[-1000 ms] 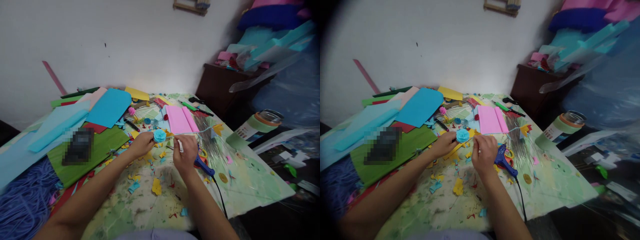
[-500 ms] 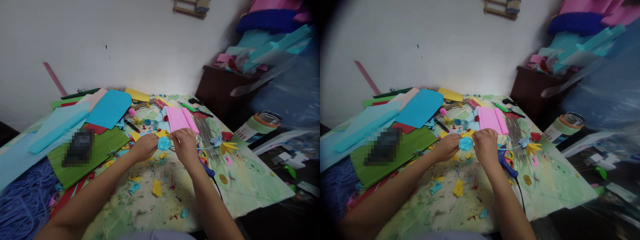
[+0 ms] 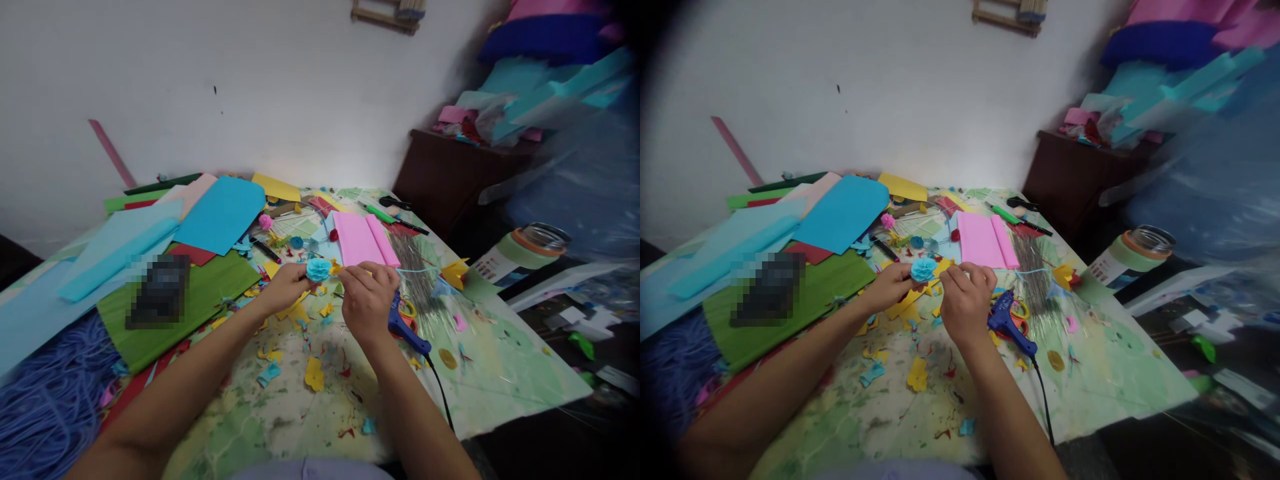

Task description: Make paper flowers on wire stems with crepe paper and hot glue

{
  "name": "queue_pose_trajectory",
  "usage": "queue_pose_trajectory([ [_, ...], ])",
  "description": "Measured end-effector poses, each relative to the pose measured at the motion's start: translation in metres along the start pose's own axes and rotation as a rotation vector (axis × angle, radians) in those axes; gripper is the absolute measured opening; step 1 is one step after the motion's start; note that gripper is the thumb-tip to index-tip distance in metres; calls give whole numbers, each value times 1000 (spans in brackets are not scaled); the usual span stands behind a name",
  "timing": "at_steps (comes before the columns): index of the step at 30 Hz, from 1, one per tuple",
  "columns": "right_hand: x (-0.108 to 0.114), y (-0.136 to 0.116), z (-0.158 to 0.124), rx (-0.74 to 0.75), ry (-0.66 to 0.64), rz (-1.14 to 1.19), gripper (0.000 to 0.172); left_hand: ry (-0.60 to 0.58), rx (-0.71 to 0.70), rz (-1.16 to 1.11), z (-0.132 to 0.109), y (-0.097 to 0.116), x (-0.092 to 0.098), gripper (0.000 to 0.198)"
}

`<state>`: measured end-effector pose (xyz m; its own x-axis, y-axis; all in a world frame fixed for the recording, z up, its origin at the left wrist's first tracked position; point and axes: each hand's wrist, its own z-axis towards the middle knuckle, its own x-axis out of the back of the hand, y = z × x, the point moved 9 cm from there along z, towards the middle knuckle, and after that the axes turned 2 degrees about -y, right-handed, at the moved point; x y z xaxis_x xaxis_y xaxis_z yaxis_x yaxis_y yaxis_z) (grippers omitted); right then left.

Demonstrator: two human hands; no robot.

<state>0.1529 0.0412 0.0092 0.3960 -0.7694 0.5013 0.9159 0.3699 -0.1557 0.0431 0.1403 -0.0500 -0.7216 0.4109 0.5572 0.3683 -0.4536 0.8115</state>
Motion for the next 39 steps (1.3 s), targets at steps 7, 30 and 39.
queue_pose_trajectory([
  [7,5,-2,-6,0,60,12,17,-4,170,-377,1,-20,-5,18],
  [30,-51,45,-34,-268,-124,256,20,39,222,-725,-4,-17,15,18],
  [39,-54,43,-30,-555,-125,850,27,138,67,-264,-8,10,36,19],
])
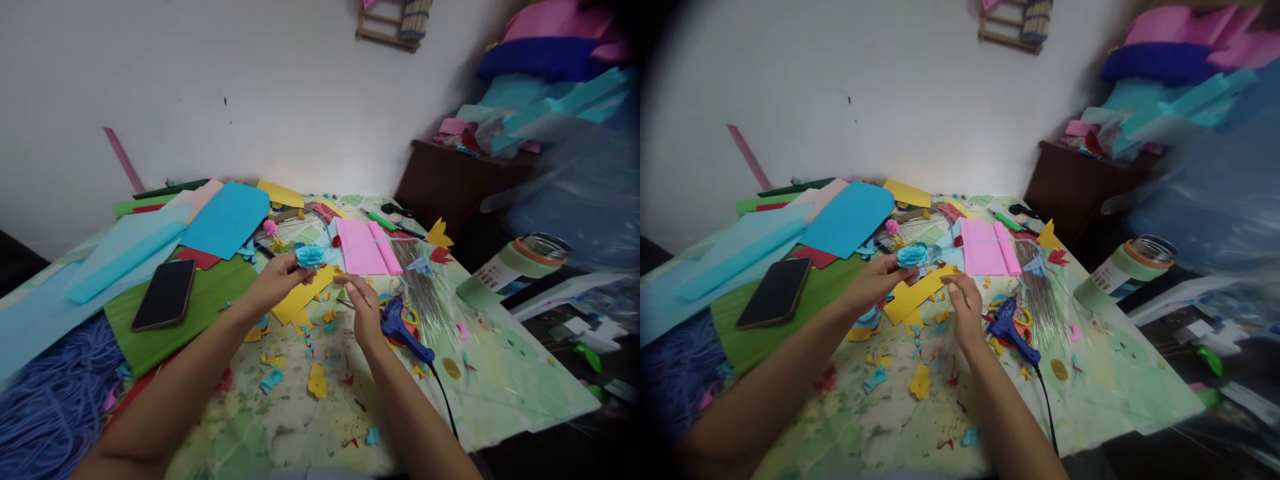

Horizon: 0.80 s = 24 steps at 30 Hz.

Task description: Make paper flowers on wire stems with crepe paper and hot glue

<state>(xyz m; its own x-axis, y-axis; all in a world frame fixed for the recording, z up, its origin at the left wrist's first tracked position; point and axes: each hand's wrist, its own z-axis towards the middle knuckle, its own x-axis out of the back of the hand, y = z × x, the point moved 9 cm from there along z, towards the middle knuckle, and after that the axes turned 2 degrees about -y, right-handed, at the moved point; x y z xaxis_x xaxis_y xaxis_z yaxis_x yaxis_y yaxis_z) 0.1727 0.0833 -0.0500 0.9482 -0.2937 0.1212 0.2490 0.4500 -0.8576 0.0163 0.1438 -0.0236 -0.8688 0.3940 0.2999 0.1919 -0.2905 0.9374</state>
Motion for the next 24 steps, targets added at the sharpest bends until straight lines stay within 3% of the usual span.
queue_pose_trajectory([
  [3,-9,-6,1,-59,-35,159,28,-114,23,90,-3,0,-21,17],
  [10,-2,21,-3,-219,98,91,23,-214,72,101,-6,-13,-40,19],
  [15,0,27,-5,-229,93,87,23,-185,85,86,-5,-19,-41,18],
  [24,-6,33,-6,-243,59,213,21,-157,-20,156,-8,-7,-42,11],
])
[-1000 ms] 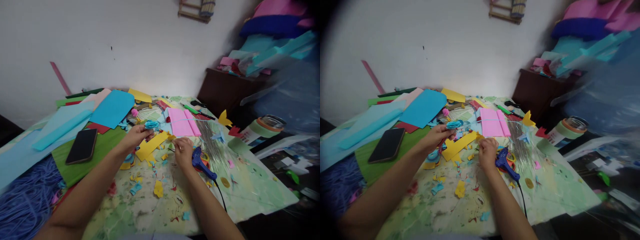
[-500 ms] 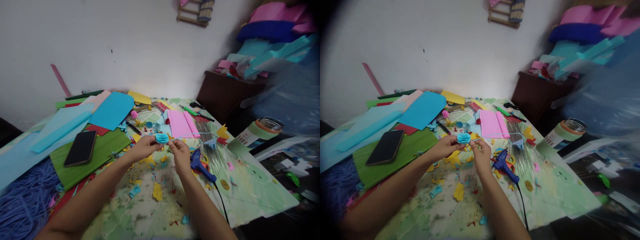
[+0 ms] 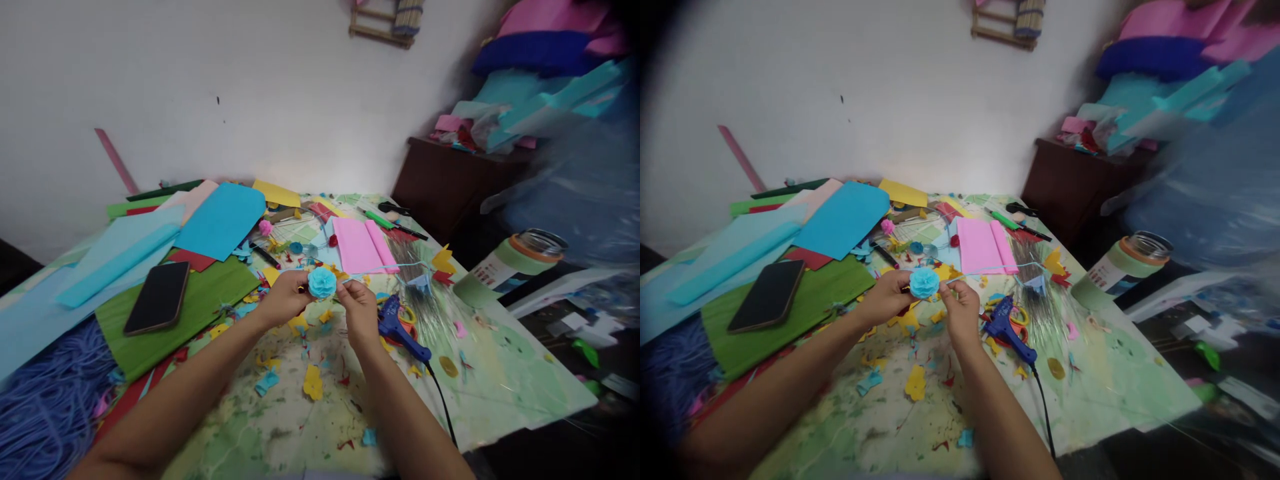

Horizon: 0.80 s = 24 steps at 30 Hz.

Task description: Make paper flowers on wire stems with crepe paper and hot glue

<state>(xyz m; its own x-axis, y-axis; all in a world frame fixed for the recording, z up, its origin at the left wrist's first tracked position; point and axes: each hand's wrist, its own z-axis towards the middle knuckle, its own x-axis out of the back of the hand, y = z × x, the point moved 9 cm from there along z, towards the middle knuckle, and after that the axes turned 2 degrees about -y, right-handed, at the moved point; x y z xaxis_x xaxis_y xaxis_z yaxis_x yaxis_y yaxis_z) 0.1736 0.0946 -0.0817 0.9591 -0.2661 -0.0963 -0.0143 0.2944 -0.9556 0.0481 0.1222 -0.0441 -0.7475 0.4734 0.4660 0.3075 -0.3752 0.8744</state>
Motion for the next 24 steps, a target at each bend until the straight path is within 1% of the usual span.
queue_pose_trajectory([
  [5,8,-5,3,52,32,-93,24,23,-42,16,0,0,-2,12],
  [10,13,-9,5,42,47,-159,23,47,-53,-45,3,-5,-3,7],
  [14,14,-14,4,50,73,-207,22,35,-41,-72,3,-5,-2,7],
  [16,14,-15,3,52,77,-225,22,1,-54,-45,3,0,-1,9],
  [17,14,-16,3,50,72,-230,22,-36,-73,-22,3,3,0,10],
  [19,11,-16,3,48,41,-234,23,-134,-122,12,4,8,0,11],
  [20,9,-16,3,50,14,-239,23,-185,-137,7,4,8,0,12],
  [21,6,-17,4,54,-20,-249,23,-210,-138,-23,5,5,3,13],
  [22,2,-17,4,60,-58,-264,23,-210,-118,-76,7,1,7,15],
  [24,-8,-19,2,80,-146,-301,23,-133,-42,-210,10,-14,18,20],
])
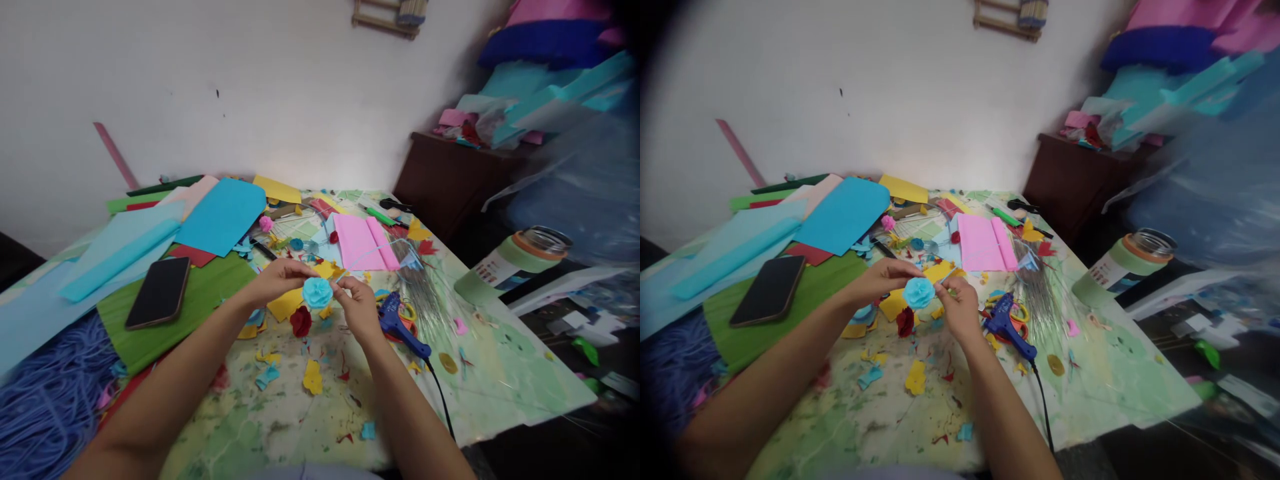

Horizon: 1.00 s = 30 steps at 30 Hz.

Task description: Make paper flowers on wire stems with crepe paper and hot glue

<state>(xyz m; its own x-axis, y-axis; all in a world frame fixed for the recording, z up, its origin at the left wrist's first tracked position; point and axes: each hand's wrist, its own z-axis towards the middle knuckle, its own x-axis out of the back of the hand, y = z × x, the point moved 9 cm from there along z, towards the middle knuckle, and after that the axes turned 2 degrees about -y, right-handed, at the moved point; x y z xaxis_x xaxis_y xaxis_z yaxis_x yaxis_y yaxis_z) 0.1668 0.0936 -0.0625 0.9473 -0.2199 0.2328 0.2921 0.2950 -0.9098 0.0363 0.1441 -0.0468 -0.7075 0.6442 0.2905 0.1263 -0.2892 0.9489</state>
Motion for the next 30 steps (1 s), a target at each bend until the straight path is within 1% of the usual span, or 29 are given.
queue_pose_trajectory([
  [2,-9,-5,-1,38,-77,-36,22,69,50,-87,0,-11,8,26],
  [5,-19,-14,-3,96,-146,-90,22,47,76,-126,0,-15,4,26],
  [9,-25,-25,-6,148,-190,-139,21,55,65,-186,-1,-6,-3,27],
  [14,-36,-33,-7,186,-208,-195,19,107,55,-220,1,5,-5,23],
  [16,-40,-37,-7,214,-215,-220,19,111,57,-232,3,8,-6,21],
  [18,-39,-44,-8,253,-217,-256,17,107,53,-249,5,12,-6,20],
  [20,-28,-49,-13,291,-182,-352,16,122,52,-260,5,15,-1,19],
  [21,-18,-50,-16,299,-147,-431,20,143,52,-263,4,17,3,19],
  [23,9,-44,-25,268,-73,-636,34,197,59,-274,0,18,14,19],
  [25,43,-26,-37,162,-2,-848,42,249,71,-300,-4,17,26,18],
  [27,74,-1,-52,29,16,-1033,49,301,77,-336,-7,15,36,18],
  [28,88,11,-59,-29,24,-1098,50,329,74,-357,-9,15,41,18],
  [30,105,33,-72,-118,-1,-1173,50,373,61,-397,-10,14,49,17],
])
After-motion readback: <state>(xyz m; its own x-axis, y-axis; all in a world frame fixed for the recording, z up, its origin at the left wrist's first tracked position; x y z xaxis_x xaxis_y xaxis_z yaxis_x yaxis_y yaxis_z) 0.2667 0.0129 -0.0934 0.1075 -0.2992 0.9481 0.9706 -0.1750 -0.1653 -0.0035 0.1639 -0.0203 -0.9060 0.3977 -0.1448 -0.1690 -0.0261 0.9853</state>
